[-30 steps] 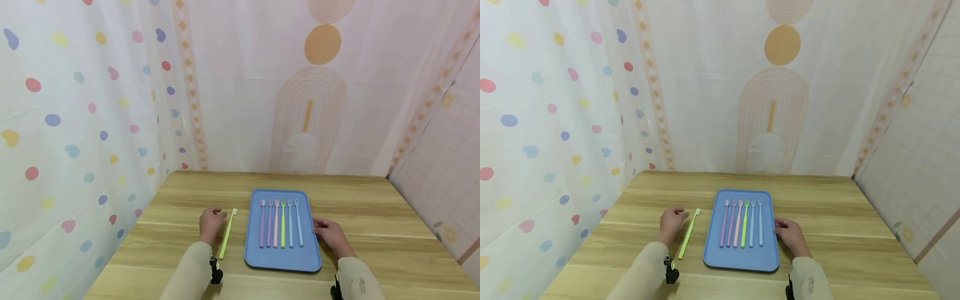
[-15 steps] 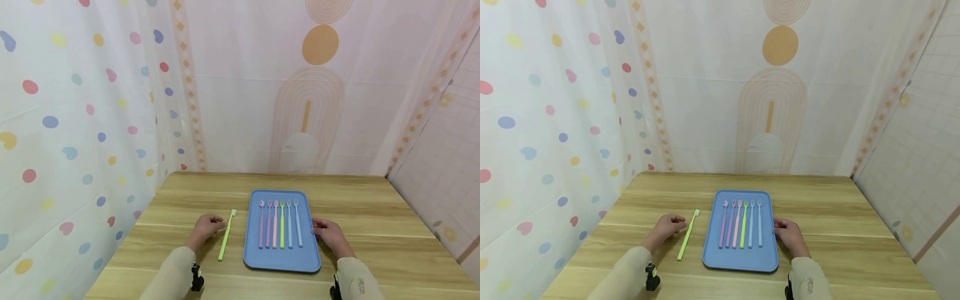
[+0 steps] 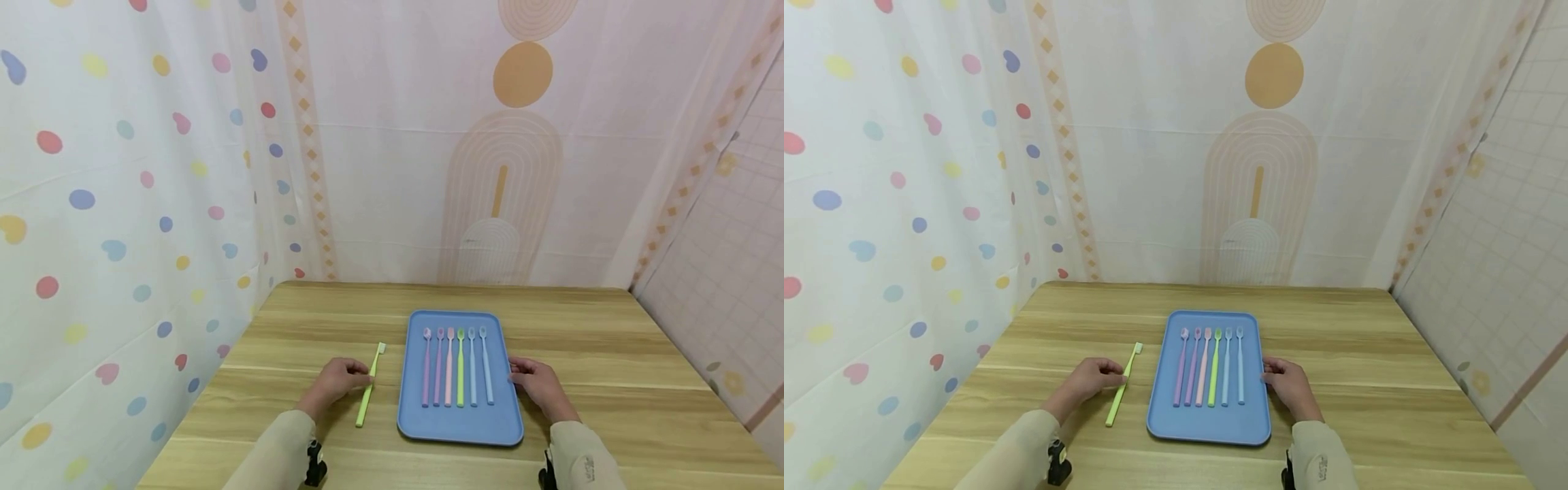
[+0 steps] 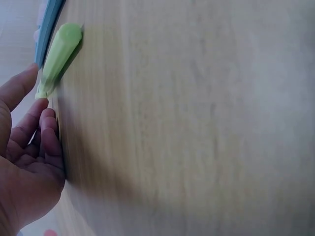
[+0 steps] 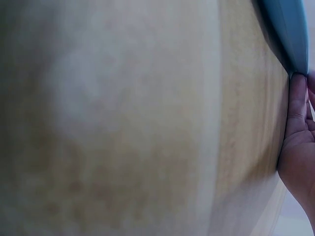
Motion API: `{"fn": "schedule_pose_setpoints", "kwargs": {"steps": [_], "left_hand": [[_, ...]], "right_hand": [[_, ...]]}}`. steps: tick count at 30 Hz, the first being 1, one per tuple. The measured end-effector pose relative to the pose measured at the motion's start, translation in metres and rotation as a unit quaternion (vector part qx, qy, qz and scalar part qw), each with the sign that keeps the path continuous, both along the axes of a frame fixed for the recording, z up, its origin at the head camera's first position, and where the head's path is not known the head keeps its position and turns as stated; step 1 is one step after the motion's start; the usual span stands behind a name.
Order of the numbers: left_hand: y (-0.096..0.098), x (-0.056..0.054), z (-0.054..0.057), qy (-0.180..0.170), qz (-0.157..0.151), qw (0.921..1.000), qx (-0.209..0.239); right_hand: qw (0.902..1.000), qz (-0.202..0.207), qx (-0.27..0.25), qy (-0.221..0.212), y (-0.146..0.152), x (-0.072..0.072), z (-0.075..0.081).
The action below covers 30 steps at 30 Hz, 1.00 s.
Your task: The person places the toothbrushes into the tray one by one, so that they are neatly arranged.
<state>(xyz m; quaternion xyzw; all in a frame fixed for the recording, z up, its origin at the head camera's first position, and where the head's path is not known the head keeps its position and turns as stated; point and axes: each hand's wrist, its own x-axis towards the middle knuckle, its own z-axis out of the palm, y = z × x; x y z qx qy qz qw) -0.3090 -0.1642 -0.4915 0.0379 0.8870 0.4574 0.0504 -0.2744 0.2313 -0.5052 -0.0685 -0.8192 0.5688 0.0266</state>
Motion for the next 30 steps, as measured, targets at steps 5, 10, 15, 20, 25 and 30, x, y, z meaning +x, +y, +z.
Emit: {"fn": "schedule_pose_setpoints", "kwargs": {"steps": [5,10,15,20,25,30], "left_hand": [[0.004,-0.001,-0.001,0.008,-0.003,0.9999,-0.012],[0.007,-0.001,-0.002,0.015,0.004,0.9997,-0.020],[0.011,0.001,-0.003,0.028,0.015,0.9992,-0.025],[0.016,0.002,-0.004,0.053,0.035,0.9973,-0.039],[0.021,0.001,-0.006,0.055,0.077,0.9945,-0.043],[0.022,-0.001,-0.006,0.064,0.112,0.9902,-0.053]], "right_hand": [[1.0000,0.001,0.001,0.000,0.000,0.000,0.002],[1.0000,-0.001,0.003,0.000,0.000,0.001,0.003],[1.0000,-0.003,0.003,0.001,0.000,0.001,0.002],[1.0000,-0.004,0.005,-0.002,0.000,0.002,0.002],[1.0000,-0.001,0.006,-0.002,0.000,0.003,0.002],[1.0000,0.000,0.005,0.000,-0.001,0.003,0.004]]}}
